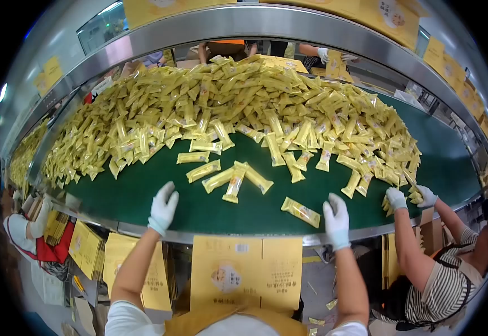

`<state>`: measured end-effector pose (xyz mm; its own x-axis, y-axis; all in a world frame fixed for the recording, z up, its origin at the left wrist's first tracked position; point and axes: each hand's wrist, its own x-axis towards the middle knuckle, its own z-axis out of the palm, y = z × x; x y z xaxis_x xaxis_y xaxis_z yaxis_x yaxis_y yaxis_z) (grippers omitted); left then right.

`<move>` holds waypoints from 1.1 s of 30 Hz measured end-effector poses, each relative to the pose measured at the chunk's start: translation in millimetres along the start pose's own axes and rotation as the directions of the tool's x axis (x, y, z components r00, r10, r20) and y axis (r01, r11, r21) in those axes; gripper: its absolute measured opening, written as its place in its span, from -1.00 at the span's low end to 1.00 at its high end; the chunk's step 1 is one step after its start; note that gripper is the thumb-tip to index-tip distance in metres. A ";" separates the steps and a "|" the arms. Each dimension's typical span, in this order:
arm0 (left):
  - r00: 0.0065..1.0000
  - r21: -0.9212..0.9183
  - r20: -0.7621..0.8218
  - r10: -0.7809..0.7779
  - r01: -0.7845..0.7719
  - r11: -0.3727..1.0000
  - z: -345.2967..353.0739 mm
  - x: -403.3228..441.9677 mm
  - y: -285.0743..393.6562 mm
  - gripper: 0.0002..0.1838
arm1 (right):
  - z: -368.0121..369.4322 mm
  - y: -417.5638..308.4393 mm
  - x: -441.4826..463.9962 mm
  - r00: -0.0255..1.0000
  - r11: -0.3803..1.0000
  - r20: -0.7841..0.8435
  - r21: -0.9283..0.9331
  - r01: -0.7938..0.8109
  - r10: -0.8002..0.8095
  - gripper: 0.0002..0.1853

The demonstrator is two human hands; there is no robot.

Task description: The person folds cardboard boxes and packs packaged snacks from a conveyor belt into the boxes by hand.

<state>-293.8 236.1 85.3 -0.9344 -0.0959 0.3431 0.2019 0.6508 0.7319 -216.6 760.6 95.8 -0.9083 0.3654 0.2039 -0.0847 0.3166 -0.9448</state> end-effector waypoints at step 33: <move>0.746 -0.070 0.633 0.209 -0.214 0.974 109.8 182.4 9.6 -0.34 | 198.3 -6.2 187.3 0.673 0.812 0.739 -0.393 0.431 0.001 -0.20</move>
<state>-494.5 307.5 90.3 -0.8402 0.5411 0.0366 0.4173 0.6019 0.6809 -467.5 653.4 88.9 -0.9145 -0.4012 -0.0531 -0.2991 0.7585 -0.5789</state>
